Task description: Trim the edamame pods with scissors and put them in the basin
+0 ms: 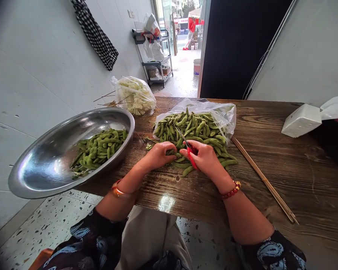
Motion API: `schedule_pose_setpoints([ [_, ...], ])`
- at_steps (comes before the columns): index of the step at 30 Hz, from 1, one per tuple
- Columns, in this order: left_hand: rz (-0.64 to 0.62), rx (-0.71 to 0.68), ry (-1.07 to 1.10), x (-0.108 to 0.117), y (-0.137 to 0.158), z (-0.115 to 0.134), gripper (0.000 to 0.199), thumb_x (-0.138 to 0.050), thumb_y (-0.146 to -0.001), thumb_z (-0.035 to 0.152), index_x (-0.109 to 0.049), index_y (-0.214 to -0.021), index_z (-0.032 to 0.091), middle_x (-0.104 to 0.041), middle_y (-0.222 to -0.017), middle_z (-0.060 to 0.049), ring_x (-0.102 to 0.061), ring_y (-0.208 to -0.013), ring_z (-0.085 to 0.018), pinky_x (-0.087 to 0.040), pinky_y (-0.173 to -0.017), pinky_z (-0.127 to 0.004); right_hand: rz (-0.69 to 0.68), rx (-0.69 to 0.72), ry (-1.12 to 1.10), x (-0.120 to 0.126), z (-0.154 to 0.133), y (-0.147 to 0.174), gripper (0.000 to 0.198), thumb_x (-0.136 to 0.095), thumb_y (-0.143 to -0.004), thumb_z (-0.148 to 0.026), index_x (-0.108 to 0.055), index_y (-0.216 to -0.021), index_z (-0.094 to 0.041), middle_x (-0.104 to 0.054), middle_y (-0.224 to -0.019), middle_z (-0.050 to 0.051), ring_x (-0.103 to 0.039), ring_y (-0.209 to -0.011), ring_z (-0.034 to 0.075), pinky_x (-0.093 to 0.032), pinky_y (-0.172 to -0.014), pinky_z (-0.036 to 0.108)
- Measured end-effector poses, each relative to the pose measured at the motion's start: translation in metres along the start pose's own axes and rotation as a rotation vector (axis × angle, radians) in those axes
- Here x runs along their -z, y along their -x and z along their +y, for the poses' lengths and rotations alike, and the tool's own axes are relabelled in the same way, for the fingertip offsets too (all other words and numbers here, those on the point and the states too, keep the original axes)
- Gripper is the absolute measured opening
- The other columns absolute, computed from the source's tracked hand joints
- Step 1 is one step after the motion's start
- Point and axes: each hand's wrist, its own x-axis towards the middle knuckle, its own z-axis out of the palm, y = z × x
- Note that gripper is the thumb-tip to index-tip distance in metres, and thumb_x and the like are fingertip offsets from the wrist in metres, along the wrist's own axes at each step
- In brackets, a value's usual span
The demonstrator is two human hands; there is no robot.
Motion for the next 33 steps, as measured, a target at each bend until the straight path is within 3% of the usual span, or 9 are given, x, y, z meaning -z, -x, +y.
schedule_pose_setpoints([
  [4, 0.152, 0.084, 0.258, 0.007, -0.001, 0.007, 0.015, -0.071, -0.068, 0.024, -0.059, -0.069, 0.015, -0.054, -0.067, 0.002, -0.047, -0.062, -0.009, -0.036, -0.059, -0.02, -0.004, 0.006, 0.024, -0.001, 0.0, 0.001, 0.049, -0.06, -0.08, -0.051, -0.067, -0.111, -0.015, -0.057, -0.065, -0.001, -0.047, -0.057, 0.012, -0.039, -0.055, 0.024],
  [7, 0.167, 0.225, 0.534, 0.009, 0.001, 0.013, 0.025, -0.071, -0.07, 0.035, -0.057, -0.076, 0.015, -0.052, -0.063, 0.005, -0.039, -0.047, -0.004, -0.029, -0.046, -0.019, -0.023, 0.002, 0.059, -0.001, -0.002, 0.002, 0.05, -0.06, -0.08, -0.053, -0.066, -0.113, -0.015, -0.058, -0.065, -0.001, -0.05, -0.058, 0.013, -0.04, -0.056, 0.024],
  [10, 0.17, 0.267, 0.686, 0.006, 0.002, 0.016, 0.032, -0.072, -0.069, 0.04, -0.06, -0.084, 0.014, -0.057, -0.066, 0.003, -0.038, -0.042, -0.003, -0.026, -0.042, -0.018, -0.046, 0.028, 0.091, -0.004, -0.002, 0.003, 0.05, -0.061, -0.079, -0.052, -0.066, -0.114, -0.016, -0.061, -0.068, 0.0, -0.053, -0.061, 0.014, -0.043, -0.059, 0.025],
  [18, 0.052, 0.182, 0.566, -0.002, 0.003, 0.015, 0.032, -0.067, -0.074, 0.041, -0.066, -0.087, 0.012, -0.056, -0.061, 0.002, -0.039, -0.041, -0.003, -0.028, -0.04, -0.019, -0.039, 0.101, 0.174, -0.01, 0.004, 0.003, 0.045, -0.062, -0.079, -0.048, -0.066, -0.113, -0.018, -0.068, -0.082, 0.004, -0.058, -0.068, 0.017, -0.048, -0.065, 0.028],
  [26, 0.039, 0.163, 0.536, -0.005, 0.006, 0.019, 0.029, -0.065, -0.075, 0.04, -0.065, -0.084, 0.013, -0.049, -0.055, 0.005, -0.037, -0.04, -0.004, -0.03, -0.039, -0.018, -0.012, 0.099, 0.201, -0.014, 0.002, 0.005, 0.047, -0.062, -0.08, -0.045, -0.063, -0.116, -0.016, -0.069, -0.09, 0.007, -0.061, -0.075, 0.019, -0.049, -0.07, 0.03],
  [33, 0.059, 0.206, 0.555, -0.002, 0.006, 0.022, 0.034, -0.066, -0.075, 0.043, -0.066, -0.084, 0.011, -0.044, -0.048, 0.006, -0.036, -0.04, -0.004, -0.025, -0.04, -0.018, -0.043, 0.121, 0.215, -0.013, 0.001, 0.004, 0.039, -0.057, -0.084, -0.047, -0.068, -0.106, -0.016, -0.069, -0.081, 0.005, -0.058, -0.067, 0.017, -0.045, -0.065, 0.028],
])
